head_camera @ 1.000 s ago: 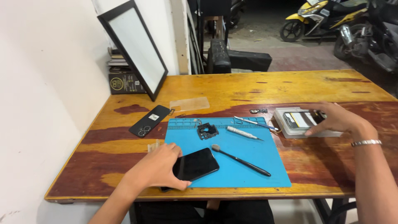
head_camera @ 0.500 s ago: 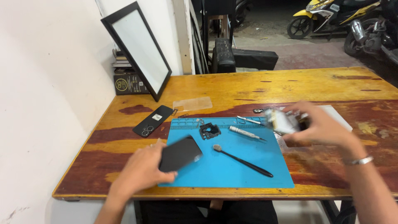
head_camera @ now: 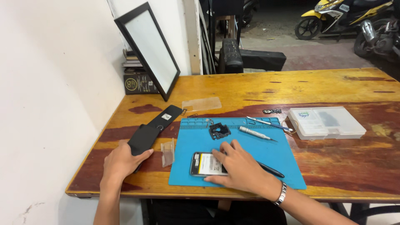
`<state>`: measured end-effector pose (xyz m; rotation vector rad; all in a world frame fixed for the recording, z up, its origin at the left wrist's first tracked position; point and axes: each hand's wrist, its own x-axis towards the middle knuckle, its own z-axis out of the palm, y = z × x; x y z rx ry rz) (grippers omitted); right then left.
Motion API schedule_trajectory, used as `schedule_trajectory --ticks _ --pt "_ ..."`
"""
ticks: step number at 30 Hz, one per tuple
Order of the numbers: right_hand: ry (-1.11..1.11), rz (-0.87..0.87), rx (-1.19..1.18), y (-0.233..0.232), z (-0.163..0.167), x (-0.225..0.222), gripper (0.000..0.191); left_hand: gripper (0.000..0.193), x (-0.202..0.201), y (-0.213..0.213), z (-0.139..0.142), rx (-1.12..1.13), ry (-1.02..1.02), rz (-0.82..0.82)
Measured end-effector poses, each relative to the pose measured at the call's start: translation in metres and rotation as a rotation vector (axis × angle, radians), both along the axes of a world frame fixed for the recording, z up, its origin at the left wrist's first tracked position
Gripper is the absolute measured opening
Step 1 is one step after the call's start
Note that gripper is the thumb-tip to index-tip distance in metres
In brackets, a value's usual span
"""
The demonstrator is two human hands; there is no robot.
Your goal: The person cleans the back of a smartphone with a brush, then uses a screwdriver to remove screws from the internal frame. The person manipulates internal components with a spudger and places removed parts on the work mat.
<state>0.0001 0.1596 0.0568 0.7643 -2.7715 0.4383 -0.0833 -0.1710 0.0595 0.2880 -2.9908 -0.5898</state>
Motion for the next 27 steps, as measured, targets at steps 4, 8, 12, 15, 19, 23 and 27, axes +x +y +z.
schedule_trajectory --ticks 4,8,12,15,19,23,27 --pt "0.134 0.042 -0.033 0.016 -0.007 -0.003 0.071 0.081 -0.006 -0.001 -0.013 -0.027 0.052 -0.024" --pt "0.273 -0.09 -0.06 0.046 0.008 -0.007 0.046 0.081 -0.011 -0.005 -0.021 -0.074 0.105 -0.04" --pt "-0.38 -0.361 0.036 0.068 0.02 -0.001 0.044 0.083 -0.015 -0.009 -0.033 -0.107 0.235 -0.077" --pt "-0.465 -0.397 -0.052 0.073 0.021 0.008 0.041 0.082 -0.017 -0.012 -0.038 -0.119 0.252 -0.088" --pt "-0.492 -0.281 -0.006 0.082 0.027 0.02 0.052 0.075 -0.015 -0.009 -0.041 -0.135 0.288 -0.086" --pt "-0.458 -0.266 0.002 0.088 0.024 0.028 0.042 0.069 -0.011 -0.008 -0.038 -0.19 0.257 -0.077" --pt "-0.405 -0.277 -0.025 0.095 0.014 0.026 0.04 0.069 -0.01 -0.008 -0.037 -0.163 0.291 -0.104"
